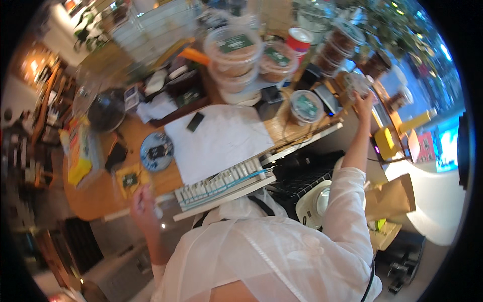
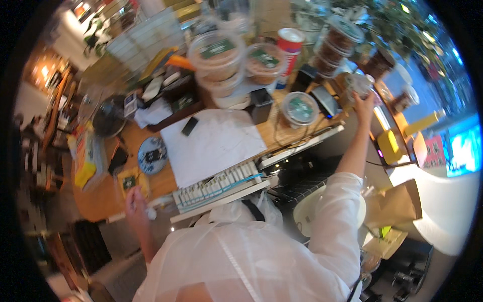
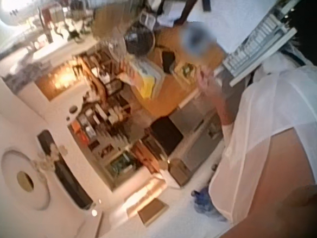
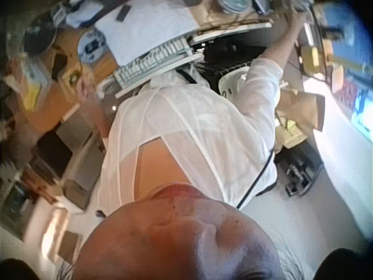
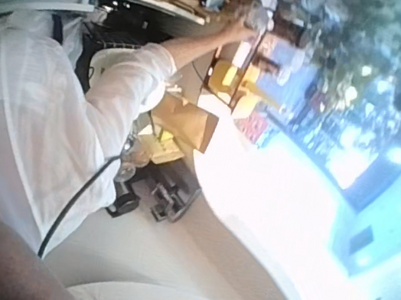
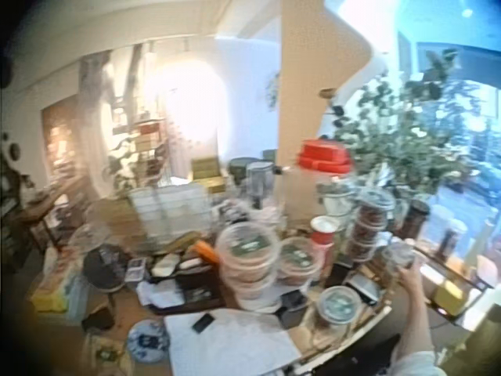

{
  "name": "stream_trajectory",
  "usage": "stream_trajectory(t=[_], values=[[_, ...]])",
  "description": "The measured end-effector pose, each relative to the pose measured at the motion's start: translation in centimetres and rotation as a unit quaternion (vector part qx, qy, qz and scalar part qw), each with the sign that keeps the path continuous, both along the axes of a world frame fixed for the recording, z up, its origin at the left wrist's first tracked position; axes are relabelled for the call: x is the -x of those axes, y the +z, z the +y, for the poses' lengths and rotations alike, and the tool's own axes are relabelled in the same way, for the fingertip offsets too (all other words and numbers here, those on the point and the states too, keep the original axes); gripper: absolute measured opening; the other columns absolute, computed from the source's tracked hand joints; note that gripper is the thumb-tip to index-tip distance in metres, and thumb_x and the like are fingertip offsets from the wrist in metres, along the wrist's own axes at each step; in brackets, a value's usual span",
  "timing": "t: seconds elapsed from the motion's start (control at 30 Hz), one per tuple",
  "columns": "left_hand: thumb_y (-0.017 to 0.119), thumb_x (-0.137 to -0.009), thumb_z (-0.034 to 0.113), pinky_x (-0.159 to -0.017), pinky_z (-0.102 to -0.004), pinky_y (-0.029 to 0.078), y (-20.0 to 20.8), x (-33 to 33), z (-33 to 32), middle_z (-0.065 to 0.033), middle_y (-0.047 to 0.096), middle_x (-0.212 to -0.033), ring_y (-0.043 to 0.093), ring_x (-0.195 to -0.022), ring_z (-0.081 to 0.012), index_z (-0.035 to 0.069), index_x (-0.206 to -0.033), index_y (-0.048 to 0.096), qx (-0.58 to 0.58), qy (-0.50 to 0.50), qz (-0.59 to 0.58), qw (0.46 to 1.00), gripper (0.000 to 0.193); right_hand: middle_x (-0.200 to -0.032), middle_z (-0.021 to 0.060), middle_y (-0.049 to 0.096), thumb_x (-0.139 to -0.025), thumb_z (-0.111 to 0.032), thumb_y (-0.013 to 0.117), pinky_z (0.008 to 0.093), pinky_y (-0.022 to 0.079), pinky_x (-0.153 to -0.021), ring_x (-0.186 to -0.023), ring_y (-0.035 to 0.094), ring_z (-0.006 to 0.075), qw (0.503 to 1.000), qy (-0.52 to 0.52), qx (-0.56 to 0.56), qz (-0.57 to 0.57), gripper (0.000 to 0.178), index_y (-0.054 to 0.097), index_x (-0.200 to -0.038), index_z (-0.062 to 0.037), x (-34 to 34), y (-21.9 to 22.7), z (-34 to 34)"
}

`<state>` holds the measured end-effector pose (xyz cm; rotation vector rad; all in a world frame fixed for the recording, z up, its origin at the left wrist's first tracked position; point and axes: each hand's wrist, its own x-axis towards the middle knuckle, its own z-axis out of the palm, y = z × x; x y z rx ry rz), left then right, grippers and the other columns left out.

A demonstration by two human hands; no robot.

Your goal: The person peels garlic cloves using a small knife in a kitchen, then washes their hands. They walk to a dining area and sort through several sheets of paper at a table, placing some into a drawer.

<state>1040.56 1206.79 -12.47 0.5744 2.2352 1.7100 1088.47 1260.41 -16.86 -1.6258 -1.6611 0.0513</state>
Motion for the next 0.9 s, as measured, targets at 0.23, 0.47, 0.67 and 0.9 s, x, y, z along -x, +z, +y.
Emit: stream_trajectory(t=[0.23, 0.47, 0.67, 0.9], values=[[0.058, -0.084, 0.011, -0.059, -0.0261, 0.044, -0.1, -0.1, 4.2, -0.0075, 0.061, -0.077, 0.056, -0.065, -0.0145, 0.003, -0.101, 0.061, 0.045, -0.182, 0.144, 0.972, 0.019, -0.094, 0.0142, 0.063, -0.071, -0.038, 0.071, 0.0373, 0.045, -0.077, -0.088, 0.06, 0.0291, 0.992, -0.087, 0.035, -0.083, 0.054, 0.054, -0.104, 0.0013, 0.5, 3.4, -2.8], [0.056, -0.084, 0.025, -0.061, -0.0382, 0.048, -1.5, -0.8, 8.2, -0.015, 0.059, -0.094, 0.06, -0.071, -0.0277, 0.006, -0.115, 0.053, 0.224, -0.352, 0.286, 0.863, 0.036, -0.081, 0.0048, 0.063, -0.086, -0.006, 0.051, 0.0212, 0.046, -0.06, -0.07, 0.059, 0.0129, 0.935, 0.178, -0.196, 0.236, 0.014, 0.064, -0.091, -0.0047, 18.8, 10.9, -17.5], [0.049, -0.086, 0.026, -0.069, -0.0421, 0.049, -5.1, -0.8, 18.6, -0.0208, 0.048, -0.118, 0.061, -0.083, -0.0343, 0.004, -0.124, 0.041, 0.301, -0.285, 0.443, 0.795, 0.044, -0.07, 0.0159, 0.06, -0.083, -0.014, 0.047, 0.0416, 0.046, -0.047, -0.056, 0.06, 0.0309, 0.87, 0.44, -0.002, -0.223, 0.016, 0.056, -0.087, -0.0021, 34.5, 0.2, -25.3], [0.048, -0.084, 0.02, -0.075, -0.0457, 0.047, -5.7, 0.4, 21.6, -0.0234, 0.045, -0.12, 0.057, -0.092, -0.0377, 0.006, -0.123, 0.04, 0.373, -0.296, 0.362, 0.802, 0.042, -0.088, 0.0122, 0.062, -0.076, -0.017, 0.054, 0.031, 0.047, -0.051, -0.068, 0.06, 0.0218, 0.877, 0.321, -0.112, -0.34, 0.035, 0.057, -0.106, 0.002, 41.2, -5.8, -22.6]])
